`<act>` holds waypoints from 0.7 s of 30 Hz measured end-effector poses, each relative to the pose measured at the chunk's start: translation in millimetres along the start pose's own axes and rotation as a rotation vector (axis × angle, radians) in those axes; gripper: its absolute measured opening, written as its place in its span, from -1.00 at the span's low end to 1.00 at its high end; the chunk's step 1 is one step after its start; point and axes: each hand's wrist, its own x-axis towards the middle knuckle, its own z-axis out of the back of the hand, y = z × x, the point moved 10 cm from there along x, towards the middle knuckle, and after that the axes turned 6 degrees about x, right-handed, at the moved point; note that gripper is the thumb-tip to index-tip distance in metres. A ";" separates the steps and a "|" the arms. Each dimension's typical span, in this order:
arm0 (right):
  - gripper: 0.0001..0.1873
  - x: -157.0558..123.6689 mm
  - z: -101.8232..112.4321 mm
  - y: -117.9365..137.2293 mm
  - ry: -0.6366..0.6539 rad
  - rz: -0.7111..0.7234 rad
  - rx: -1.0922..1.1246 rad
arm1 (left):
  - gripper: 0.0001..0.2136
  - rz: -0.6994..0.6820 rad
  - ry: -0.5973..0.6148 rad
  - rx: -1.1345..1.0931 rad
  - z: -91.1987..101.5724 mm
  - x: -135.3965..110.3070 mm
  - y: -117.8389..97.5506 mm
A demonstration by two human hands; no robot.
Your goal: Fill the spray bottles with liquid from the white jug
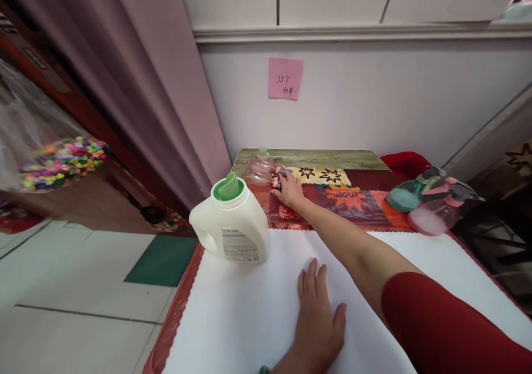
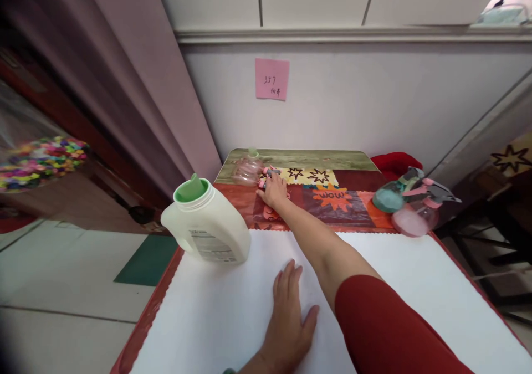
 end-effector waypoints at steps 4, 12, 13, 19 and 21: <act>-0.42 15.5 -19.3 -1.2 -0.003 -0.006 -0.060 | -0.27 0.021 0.049 -0.019 -4.3 0.0 3.0; -0.46 6.5 15.0 21.4 -0.046 0.045 -0.102 | -0.31 0.011 0.067 -0.061 0.5 1.5 1.1; -0.48 2.2 28.7 19.8 -0.053 0.029 -0.108 | -0.31 0.009 0.054 -0.070 2.2 1.7 1.3; -0.71 -33.7 137.0 -16.8 -0.005 -0.025 -0.161 | -0.32 0.037 -0.104 -0.179 15.3 4.2 3.7; -0.75 -49.6 173.5 -26.7 0.026 0.023 -0.183 | -0.29 0.056 -0.203 -0.251 26.2 7.4 2.2</act>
